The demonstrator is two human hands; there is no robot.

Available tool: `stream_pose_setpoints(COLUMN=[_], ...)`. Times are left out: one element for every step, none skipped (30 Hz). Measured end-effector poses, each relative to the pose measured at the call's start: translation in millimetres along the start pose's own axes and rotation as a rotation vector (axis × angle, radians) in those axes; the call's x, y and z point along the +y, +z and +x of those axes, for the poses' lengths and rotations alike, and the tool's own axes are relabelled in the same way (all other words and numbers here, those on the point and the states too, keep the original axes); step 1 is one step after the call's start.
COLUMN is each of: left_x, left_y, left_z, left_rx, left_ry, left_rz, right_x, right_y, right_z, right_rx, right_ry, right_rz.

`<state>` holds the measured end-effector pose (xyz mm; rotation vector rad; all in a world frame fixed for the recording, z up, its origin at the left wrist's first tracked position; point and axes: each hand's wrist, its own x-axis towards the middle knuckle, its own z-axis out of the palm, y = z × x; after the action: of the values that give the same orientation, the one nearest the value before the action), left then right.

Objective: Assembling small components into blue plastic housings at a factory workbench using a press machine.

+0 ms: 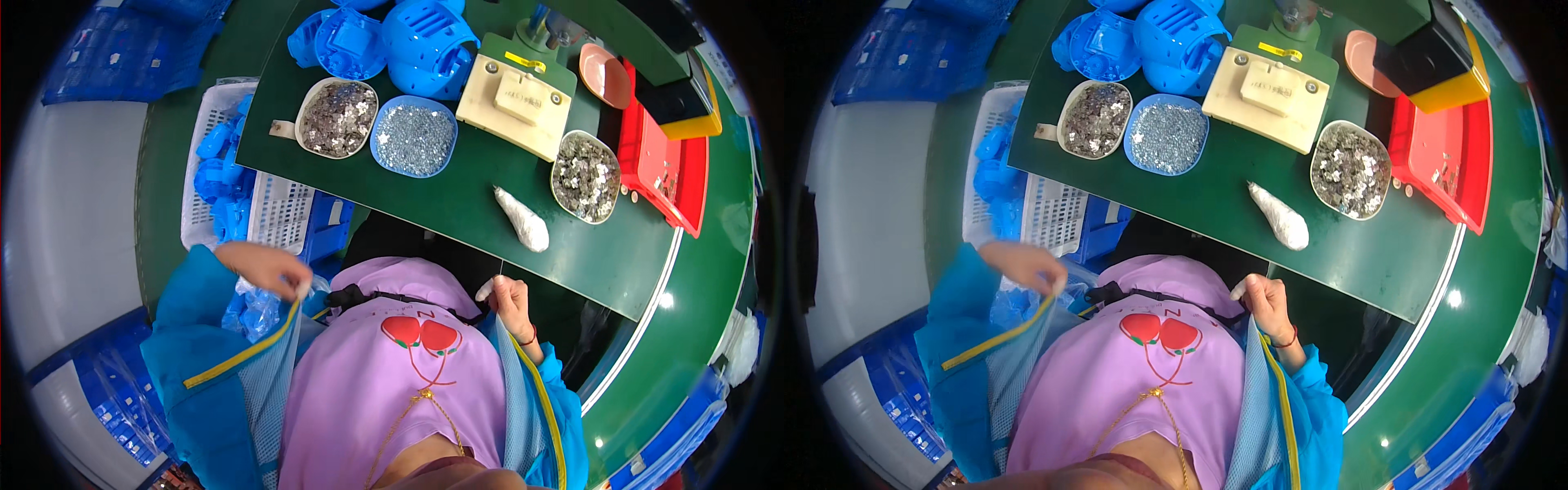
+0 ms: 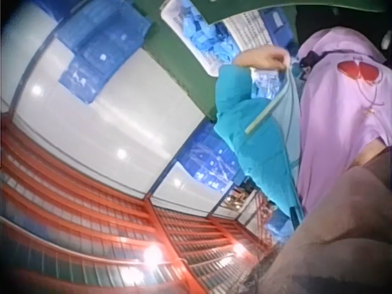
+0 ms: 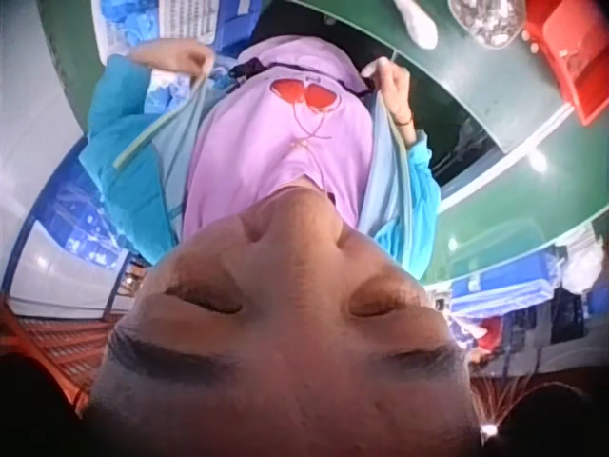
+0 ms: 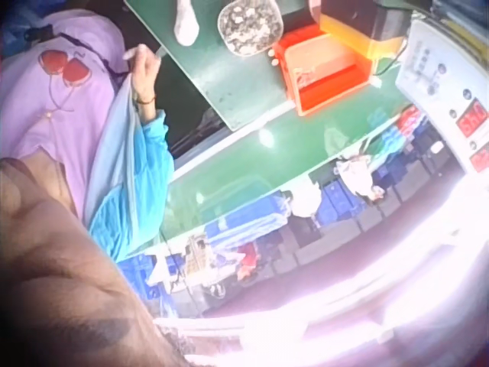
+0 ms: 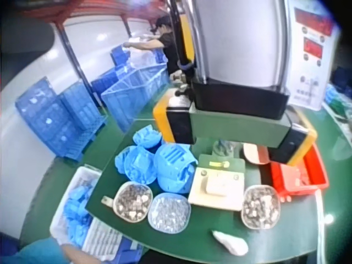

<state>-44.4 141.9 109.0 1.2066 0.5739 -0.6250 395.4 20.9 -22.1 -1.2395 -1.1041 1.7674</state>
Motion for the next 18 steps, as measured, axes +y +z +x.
stream_pose_setpoints(left_x=[5.9,14.4,26.8,42.6,57.3,70.8,83.2,91.5,96.7,106.8,116.9,127.1,131.9,135.9,132.9,129.4,118.4,107.0], left_y=[-13.1,-23.3,-31.2,-35.9,-40.3,-37.5,-37.3,-38.8,-47.7,-51.5,-59.2,-75.9,-97.6,-120.5,-153.5,-184.4,-213.1,-235.1], left_z=[-6.5,-13.9,-16.6,-17.6,-18.1,-21.9,-23.0,-21.5,-18.3,-17.3,-13.1,-4.7,4.9,17.6,25.5,29.5,34.3,26.3], left_rx=[0.191,0.382,0.383,0.48,0.574,0.594,0.612,0.625,0.645,0.752,0.9,1.061,1.285,1.572,1.825,2.042,2.195,2.062], left_ry=[0.064,0.129,0.132,0.112,0.095,0.097,0.146,0.194,0.275,0.262,0.29,0.359,0.498,0.552,0.557,0.41,0.23,-0.003], left_rz=[0.008,0.019,0.028,0.012,-0.002,-0.003,0.217,0.439,0.459,0.413,0.492,0.541,0.701,0.855,0.981,0.958,0.751,0.63], right_x=[-7.6,-17.3,-30.6,-42.1,-49.9,-60.6,-71.1,-80.6,-87.0,-93.7,-97.4,-105.5,-110.4,-114.5,-119.3,-119.6,-118.3,-118.2], right_y=[2.4,7.4,14.4,17.2,15.9,20.2,22.7,22.6,19.9,19.2,19.1,19.4,20.2,22.9,25.3,27.6,31.2,34.3], right_z=[7.9,16.0,24.0,33.6,42.2,55.7,63.2,69.3,75.0,79.5,83.7,86.8,88.1,91.5,94.6,96.6,93.8,88.5], right_rx=[0.04,0.033,0.015,-0.011,-0.066,-0.094,-0.073,-0.051,-0.01,0.026,0.089,0.162,0.225,0.287,0.309,0.316,0.307,0.302], right_ry=[-0.048,-0.053,-0.167,-0.287,-0.412,-0.614,-0.692,-0.771,-0.801,-0.832,-0.832,-0.788,-0.706,-0.626,-0.659,-0.692,-0.702,-0.706], right_rz=[-0.049,-0.05,-0.11,-0.172,-0.353,-0.445,-0.475,-0.504,-0.486,-0.466,-0.393,-0.338,-0.335,-0.332,-0.339,-0.329,-0.349,-0.374])
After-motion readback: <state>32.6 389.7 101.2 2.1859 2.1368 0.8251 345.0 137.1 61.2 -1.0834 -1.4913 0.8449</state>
